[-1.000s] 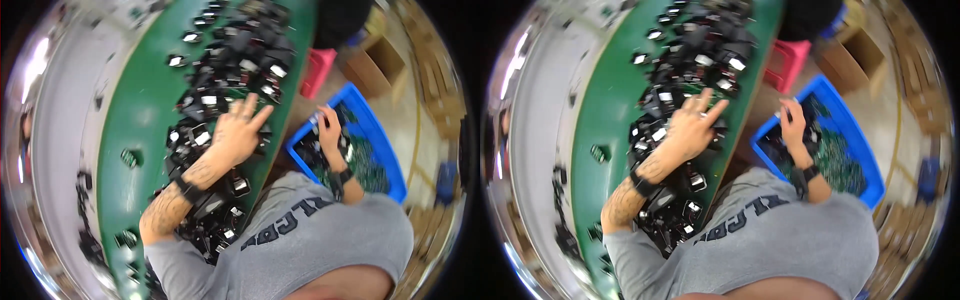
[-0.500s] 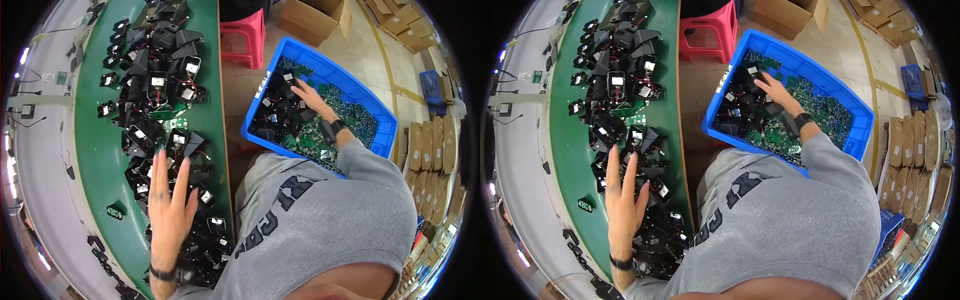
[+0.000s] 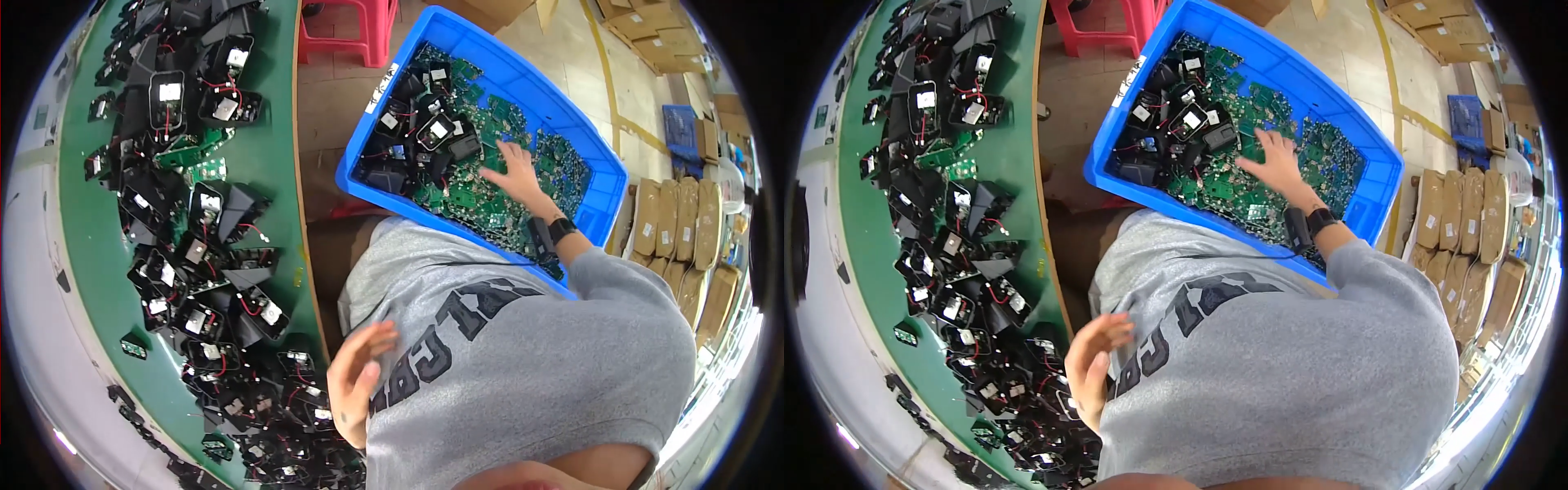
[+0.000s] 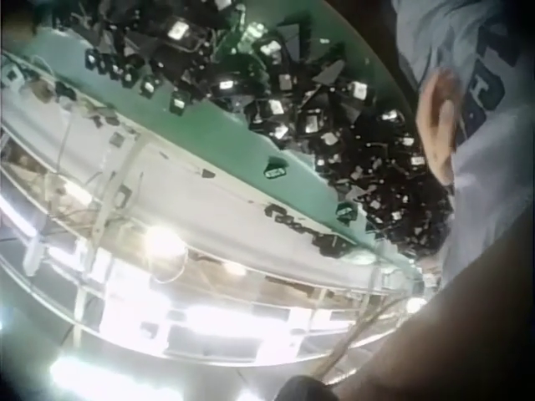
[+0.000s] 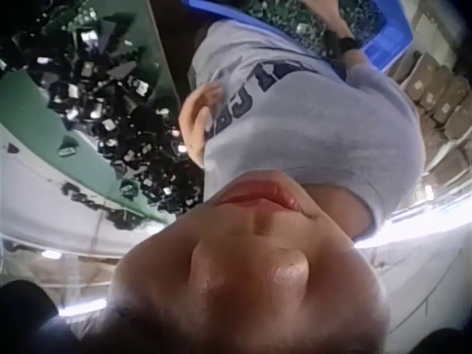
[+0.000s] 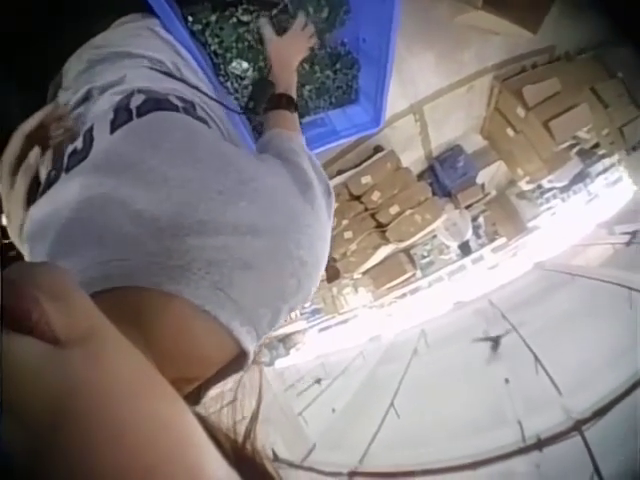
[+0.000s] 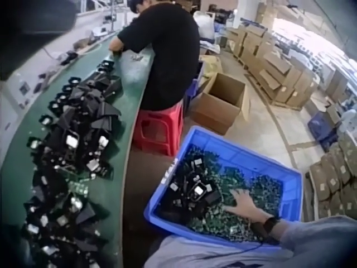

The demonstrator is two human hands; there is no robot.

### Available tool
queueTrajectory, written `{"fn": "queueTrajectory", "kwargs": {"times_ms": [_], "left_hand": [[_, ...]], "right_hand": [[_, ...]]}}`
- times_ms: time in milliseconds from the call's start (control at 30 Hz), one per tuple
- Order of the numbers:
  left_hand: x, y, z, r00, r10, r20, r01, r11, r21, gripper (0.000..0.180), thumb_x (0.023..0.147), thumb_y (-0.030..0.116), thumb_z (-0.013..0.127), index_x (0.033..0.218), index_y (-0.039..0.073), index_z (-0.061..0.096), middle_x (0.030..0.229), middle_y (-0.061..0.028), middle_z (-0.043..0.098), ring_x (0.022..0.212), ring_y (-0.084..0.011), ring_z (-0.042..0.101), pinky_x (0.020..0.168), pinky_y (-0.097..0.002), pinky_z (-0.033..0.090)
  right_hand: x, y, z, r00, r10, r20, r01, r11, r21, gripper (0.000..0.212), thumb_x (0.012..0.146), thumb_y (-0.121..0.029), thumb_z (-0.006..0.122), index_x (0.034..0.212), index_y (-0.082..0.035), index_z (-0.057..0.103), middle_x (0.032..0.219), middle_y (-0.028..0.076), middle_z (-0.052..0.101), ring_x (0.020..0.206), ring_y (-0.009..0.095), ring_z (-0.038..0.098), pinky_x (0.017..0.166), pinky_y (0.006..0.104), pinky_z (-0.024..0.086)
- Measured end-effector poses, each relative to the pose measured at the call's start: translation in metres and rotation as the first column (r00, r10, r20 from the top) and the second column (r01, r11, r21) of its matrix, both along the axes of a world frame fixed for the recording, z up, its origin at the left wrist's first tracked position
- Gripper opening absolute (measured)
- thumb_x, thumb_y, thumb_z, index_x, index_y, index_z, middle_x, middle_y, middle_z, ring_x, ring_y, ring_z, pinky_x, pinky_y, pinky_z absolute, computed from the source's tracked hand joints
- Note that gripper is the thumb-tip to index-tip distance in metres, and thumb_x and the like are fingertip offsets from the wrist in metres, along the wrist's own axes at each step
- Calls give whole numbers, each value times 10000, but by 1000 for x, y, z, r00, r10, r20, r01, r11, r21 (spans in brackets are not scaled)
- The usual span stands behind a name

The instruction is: Inserting circuit boards into black plastic housings and organizing them on the assembly table.

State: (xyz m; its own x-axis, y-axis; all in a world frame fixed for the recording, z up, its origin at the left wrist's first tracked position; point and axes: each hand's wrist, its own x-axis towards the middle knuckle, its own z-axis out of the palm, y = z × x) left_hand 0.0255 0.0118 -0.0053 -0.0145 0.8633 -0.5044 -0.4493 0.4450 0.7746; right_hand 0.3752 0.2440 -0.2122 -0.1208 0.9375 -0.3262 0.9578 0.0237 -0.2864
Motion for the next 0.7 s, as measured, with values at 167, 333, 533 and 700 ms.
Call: {"fn": "queueTrajectory", "kwargs": {"times_ms": [167,333,533,700], "left_hand": [[4,18,-26,988,-63,-142,64,998,1,498,890,107,561,1356,-26,445,1310,-177,536,1197,-255,526,1019,-367,387],[-8,14,-31,975,20,-221,-21,1000,-2,485,897,71,545,1361,-23,441,1309,-167,535,1194,-245,525,1015,-348,387],[-16,13,-30,981,-31,-190,42,998,55,498,893,113,571,1354,-27,442,1319,-141,535,1183,-228,535,995,-342,404],[-17,17,-30,955,-28,-296,65,991,116,455,891,85,584,1334,41,495,1269,-115,569,1155,-219,557,979,-343,436]], "right_hand": [[-14,1,6,992,-18,125,18,1000,0,1000,657,-515,760,1488,-254,268,1440,195,337,1272,457,333,1038,540,338],[-6,21,-25,1000,-4,30,1,994,107,975,643,-417,775,1478,-274,290,1448,195,322,1275,482,320,1023,547,360],[29,47,-46,983,94,-156,-33,936,351,745,635,-181,720,1333,-65,489,1196,225,576,1126,387,531,994,425,409],[35,43,-43,968,136,-210,-82,965,249,781,641,-35,691,1379,-38,436,1315,214,514,1208,378,479,1030,417,376]]}}
